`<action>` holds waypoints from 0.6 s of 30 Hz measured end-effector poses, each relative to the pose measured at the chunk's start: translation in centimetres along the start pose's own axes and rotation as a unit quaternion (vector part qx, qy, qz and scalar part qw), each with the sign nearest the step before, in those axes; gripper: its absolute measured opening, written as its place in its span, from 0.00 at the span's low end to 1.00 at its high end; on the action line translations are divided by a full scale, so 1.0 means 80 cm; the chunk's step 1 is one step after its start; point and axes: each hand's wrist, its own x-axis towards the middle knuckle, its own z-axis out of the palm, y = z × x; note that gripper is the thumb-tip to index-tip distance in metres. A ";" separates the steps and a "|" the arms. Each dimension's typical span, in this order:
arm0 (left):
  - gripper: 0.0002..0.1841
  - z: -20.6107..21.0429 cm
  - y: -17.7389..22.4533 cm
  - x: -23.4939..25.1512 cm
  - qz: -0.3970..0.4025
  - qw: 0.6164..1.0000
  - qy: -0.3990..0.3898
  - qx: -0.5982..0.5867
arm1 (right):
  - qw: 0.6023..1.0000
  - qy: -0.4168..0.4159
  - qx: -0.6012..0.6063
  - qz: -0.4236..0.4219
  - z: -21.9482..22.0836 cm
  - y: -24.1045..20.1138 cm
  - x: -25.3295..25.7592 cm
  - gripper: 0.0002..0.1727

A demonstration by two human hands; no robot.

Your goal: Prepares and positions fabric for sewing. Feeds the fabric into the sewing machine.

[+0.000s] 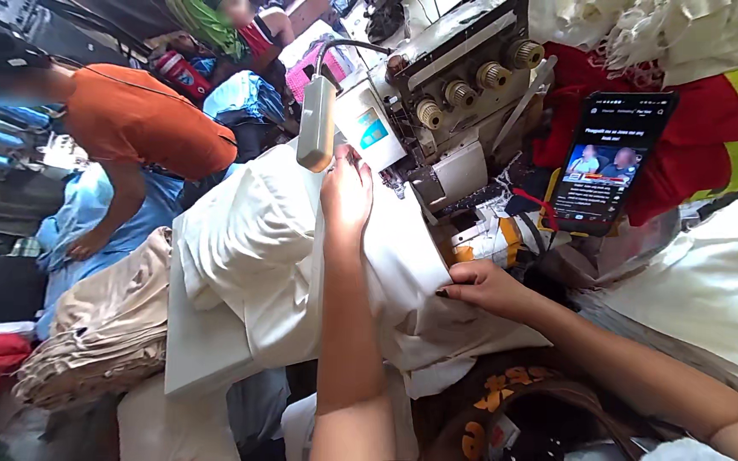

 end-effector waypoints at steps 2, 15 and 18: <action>0.23 0.005 -0.010 0.022 0.006 0.999 0.013 0.033 | 1.000 0.007 -0.022 -0.003 0.000 0.001 0.004 0.13; 0.23 -0.005 -0.061 -0.088 0.104 0.955 0.258 -0.102 | 0.990 -0.014 -0.034 0.133 -0.002 0.015 -0.084 0.07; 0.21 0.021 -0.102 -0.208 0.073 0.950 0.290 -0.085 | 0.991 0.021 -0.003 0.134 -0.005 0.033 -0.103 0.07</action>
